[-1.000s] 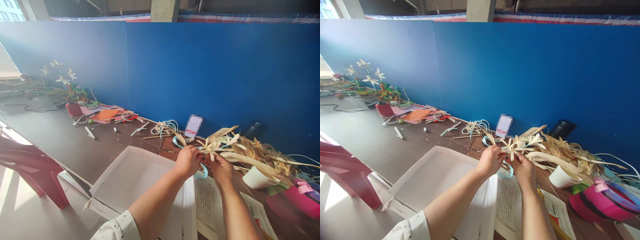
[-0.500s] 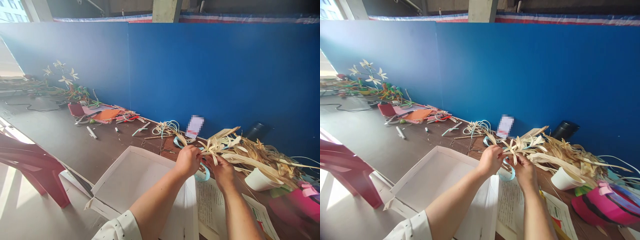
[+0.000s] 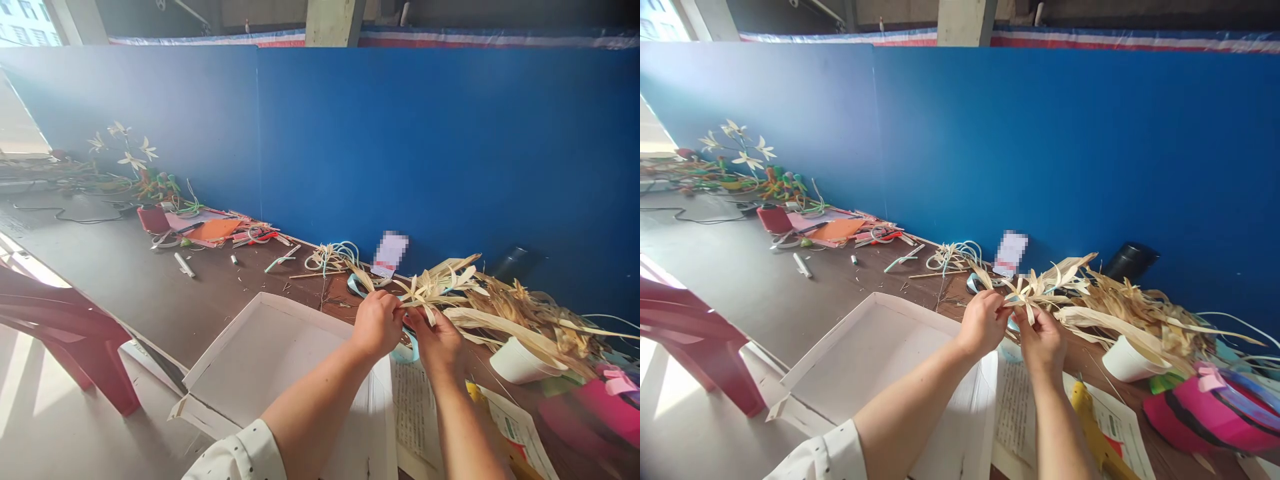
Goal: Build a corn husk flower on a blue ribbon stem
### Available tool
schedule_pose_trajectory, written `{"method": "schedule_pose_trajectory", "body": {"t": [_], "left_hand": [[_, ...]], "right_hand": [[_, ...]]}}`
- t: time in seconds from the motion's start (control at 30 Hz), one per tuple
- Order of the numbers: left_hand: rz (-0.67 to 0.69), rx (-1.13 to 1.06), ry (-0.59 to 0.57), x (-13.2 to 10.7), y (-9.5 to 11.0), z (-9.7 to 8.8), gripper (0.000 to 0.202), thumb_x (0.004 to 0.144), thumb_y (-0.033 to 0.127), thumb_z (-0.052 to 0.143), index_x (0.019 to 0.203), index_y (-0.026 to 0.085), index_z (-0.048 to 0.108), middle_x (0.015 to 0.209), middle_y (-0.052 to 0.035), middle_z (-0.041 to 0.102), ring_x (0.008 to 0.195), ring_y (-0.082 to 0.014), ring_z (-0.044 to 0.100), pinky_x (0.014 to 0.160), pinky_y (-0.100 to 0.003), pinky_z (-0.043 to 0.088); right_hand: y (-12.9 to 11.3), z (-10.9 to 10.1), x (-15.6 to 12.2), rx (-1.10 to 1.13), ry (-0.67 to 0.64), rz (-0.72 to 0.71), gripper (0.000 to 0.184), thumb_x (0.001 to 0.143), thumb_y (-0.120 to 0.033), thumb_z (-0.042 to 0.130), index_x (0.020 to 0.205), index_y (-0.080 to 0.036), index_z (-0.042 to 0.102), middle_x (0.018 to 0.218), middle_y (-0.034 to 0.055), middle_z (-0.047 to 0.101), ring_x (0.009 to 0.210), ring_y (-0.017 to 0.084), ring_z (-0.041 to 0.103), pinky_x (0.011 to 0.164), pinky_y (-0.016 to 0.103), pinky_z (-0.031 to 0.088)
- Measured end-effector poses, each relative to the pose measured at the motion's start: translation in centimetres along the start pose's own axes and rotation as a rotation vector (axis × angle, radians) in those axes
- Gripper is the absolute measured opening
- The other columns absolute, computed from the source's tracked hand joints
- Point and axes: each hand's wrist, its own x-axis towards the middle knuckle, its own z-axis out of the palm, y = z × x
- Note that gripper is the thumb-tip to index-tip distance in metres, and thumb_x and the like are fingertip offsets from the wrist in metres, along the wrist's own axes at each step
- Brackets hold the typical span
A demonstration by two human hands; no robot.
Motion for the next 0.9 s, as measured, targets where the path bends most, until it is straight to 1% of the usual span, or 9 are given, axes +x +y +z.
{"method": "schedule_pose_trajectory", "body": {"t": [0.13,0.4,0.53,0.6,0.67,0.73,0.8,0.83,0.9], "left_hand": [[-0.017,0.04,0.04,-0.2,-0.1,0.5,0.012,0.079,0.017,0.055,0.067,0.018,0.057,0.072,-0.0024,0.059,0.074,-0.0153,0.053,0.066,-0.025,0.039],[-0.065,0.073,0.093,-0.6,0.0,1.0,0.011,0.078,0.016,0.055,0.069,0.018,0.061,0.073,-0.0028,0.06,0.075,-0.016,0.053,0.067,-0.026,0.039],[-0.086,-0.018,0.078,-0.6,0.1,0.7,0.012,0.08,0.019,0.056,0.073,0.019,0.066,0.075,-0.002,0.064,0.077,-0.0156,0.055,0.071,-0.025,0.041],[-0.089,-0.118,0.035,-0.4,0.2,0.6,0.014,0.081,0.022,0.056,0.081,0.022,0.07,0.081,-0.0014,0.067,0.081,-0.0154,0.057,0.076,-0.025,0.042],[-0.145,-0.257,-0.043,-0.2,0.2,0.4,0.018,0.082,0.026,0.056,0.09,0.023,0.072,0.087,-0.001,0.069,0.083,-0.0151,0.059,0.078,-0.025,0.043],[-0.269,-0.424,-0.159,0.1,0.0,0.3,0.022,0.083,0.031,0.054,0.091,0.021,0.072,0.084,-0.0018,0.07,0.079,-0.0145,0.06,0.075,-0.024,0.044],[-0.414,-0.588,-0.276,0.6,-0.1,0.0,0.027,0.083,0.036,0.055,0.085,0.016,0.072,0.074,-0.0027,0.068,0.07,-0.0133,0.059,0.067,-0.023,0.044],[-0.475,-0.66,-0.316,0.8,-0.2,-0.2,0.028,0.082,0.037,0.056,0.081,0.014,0.072,0.07,-0.0028,0.067,0.067,-0.0124,0.058,0.065,-0.023,0.044],[-0.59,-0.771,-0.355,1.2,-0.3,-0.6,0.027,0.079,0.037,0.06,0.078,0.011,0.07,0.067,-0.0028,0.064,0.063,-0.0105,0.056,0.064,-0.022,0.043]], "right_hand": [[-0.6,0.2,-0.2,-0.012,0.019,0.04,0.044,0.072,-0.061,0.061,0.083,-0.019,0.071,0.065,0.0052,0.068,0.062,0.02,0.061,0.061,0.031,0.048],[-1.9,0.6,-0.6,-0.057,0.048,0.073,0.038,0.073,-0.052,0.06,0.085,-0.018,0.071,0.073,0.0076,0.07,0.07,0.024,0.063,0.066,0.033,0.047],[-1.0,0.8,-0.3,0.095,0.038,0.12,0.036,0.071,-0.05,0.063,0.088,-0.019,0.07,0.074,0.0064,0.07,0.072,0.024,0.064,0.066,0.034,0.049],[-0.3,0.7,0.1,0.211,0.017,0.14,0.036,0.07,-0.05,0.065,0.089,-0.02,0.069,0.077,0.0052,0.07,0.073,0.023,0.064,0.066,0.035,0.051],[0.3,0.3,0.4,0.307,-0.014,0.168,0.036,0.069,-0.05,0.066,0.089,-0.021,0.068,0.079,0.0044,0.07,0.074,0.023,0.065,0.067,0.035,0.052],[0.6,-0.1,0.7,0.36,-0.051,0.196,0.036,0.069,-0.051,0.067,0.088,-0.021,0.067,0.08,0.0043,0.07,0.075,0.024,0.065,0.068,0.036,0.053],[0.8,-0.6,0.9,0.37,-0.085,0.214,0.037,0.069,-0.052,0.068,0.089,-0.021,0.067,0.082,0.0045,0.07,0.076,0.024,0.065,0.068,0.036,0.053],[0.8,-0.8,0.9,0.367,-0.099,0.221,0.037,0.068,-0.052,0.068,0.09,-0.022,0.067,0.083,0.0046,0.07,0.076,0.024,0.065,0.069,0.036,0.053],[0.7,-1.1,0.9,0.358,-0.114,0.233,0.039,0.068,-0.052,0.069,0.094,-0.022,0.067,0.085,0.0046,0.07,0.077,0.024,0.065,0.069,0.036,0.053]]}}
